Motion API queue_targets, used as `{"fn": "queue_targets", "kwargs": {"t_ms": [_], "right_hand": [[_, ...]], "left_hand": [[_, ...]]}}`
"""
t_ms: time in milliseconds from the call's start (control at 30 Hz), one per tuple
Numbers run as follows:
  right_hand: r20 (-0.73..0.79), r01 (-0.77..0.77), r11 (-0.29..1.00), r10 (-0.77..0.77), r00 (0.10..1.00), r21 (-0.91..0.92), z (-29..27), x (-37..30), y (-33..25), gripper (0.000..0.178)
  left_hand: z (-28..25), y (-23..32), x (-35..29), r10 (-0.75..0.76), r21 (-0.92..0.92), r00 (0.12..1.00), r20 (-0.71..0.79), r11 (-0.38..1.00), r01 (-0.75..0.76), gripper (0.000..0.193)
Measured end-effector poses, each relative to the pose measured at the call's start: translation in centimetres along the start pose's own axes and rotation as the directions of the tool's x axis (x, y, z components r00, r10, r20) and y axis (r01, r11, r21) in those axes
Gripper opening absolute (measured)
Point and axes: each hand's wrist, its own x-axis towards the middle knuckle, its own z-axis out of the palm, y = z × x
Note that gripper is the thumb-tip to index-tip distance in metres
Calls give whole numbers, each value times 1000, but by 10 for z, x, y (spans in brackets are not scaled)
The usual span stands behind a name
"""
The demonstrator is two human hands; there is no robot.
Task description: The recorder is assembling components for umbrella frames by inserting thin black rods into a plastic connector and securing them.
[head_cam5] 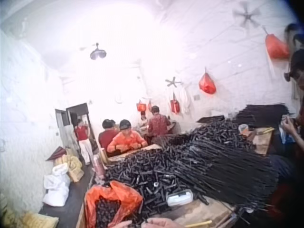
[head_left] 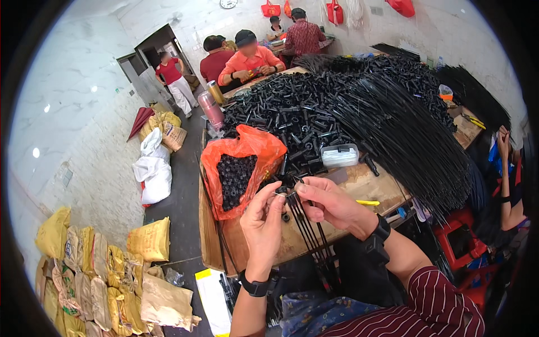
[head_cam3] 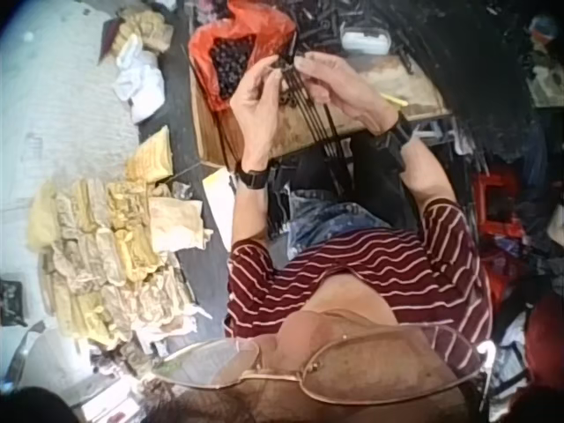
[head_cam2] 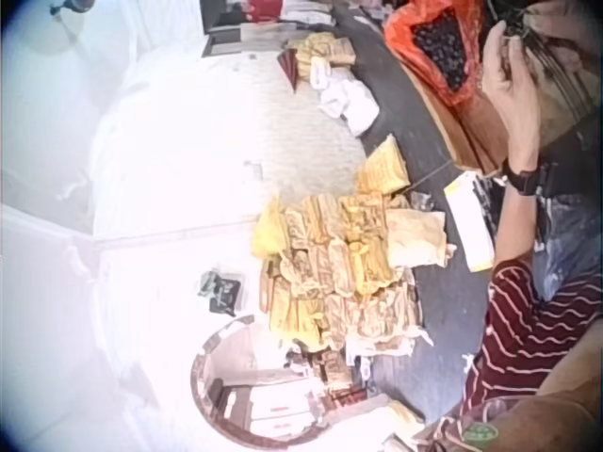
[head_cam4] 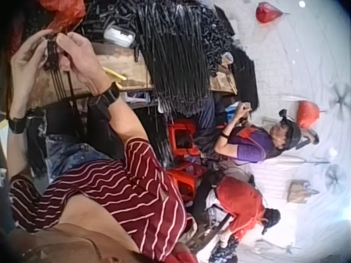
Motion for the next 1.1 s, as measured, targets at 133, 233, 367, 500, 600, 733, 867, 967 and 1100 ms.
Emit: {"fn": "queue_targets", "kwargs": {"t_ms": [133, 233, 367, 500, 600, 733, 867, 967, 1100], "right_hand": [[-13, 20, 997, -21, 1000, -74, 6, 1, 3, 20], [13, 18, 995, -16, 1000, -100, 4, 2, 5, 19], [29, -22, 983, 27, 999, -184, 7, -1, 2, 13], [-12, -32, 975, 30, 999, -221, 11, -1, 0, 15], [-10, -21, 967, 19, 1000, -255, 10, -3, -2, 16], [-3, 11, 954, -13, 1000, -299, 7, 1, 2, 15], [6, 75, 947, -77, 997, -312, 6, 3, 5, 11], [15, 65, 948, -64, 998, -311, 7, 2, 3, 10], [17, 65, 941, -63, 998, -332, 3, 1, 3, 10]], "left_hand": [[3, 6, 5, 27, -162, 1000, 15, 987, -24, 25], [3, 7, 7, 94, -99, 995, 39, 991, -90, 26], [3, 8, 6, 143, -48, 989, 40, 989, -141, 28], [1, 3, 6, 139, -75, 990, 11, 988, -138, 30], [2, 6, 6, 132, -65, 991, 10, 989, -131, 30], [0, 8, 8, 205, 55, 979, -4, 977, -205, 30], [-4, 11, 10, 210, 164, 972, 104, 960, -225, 29], [-2, 13, 13, 227, 179, 968, 103, 953, -243, 29], [-1, 14, 15, 253, 178, 961, 113, 946, -271, 29]]}}
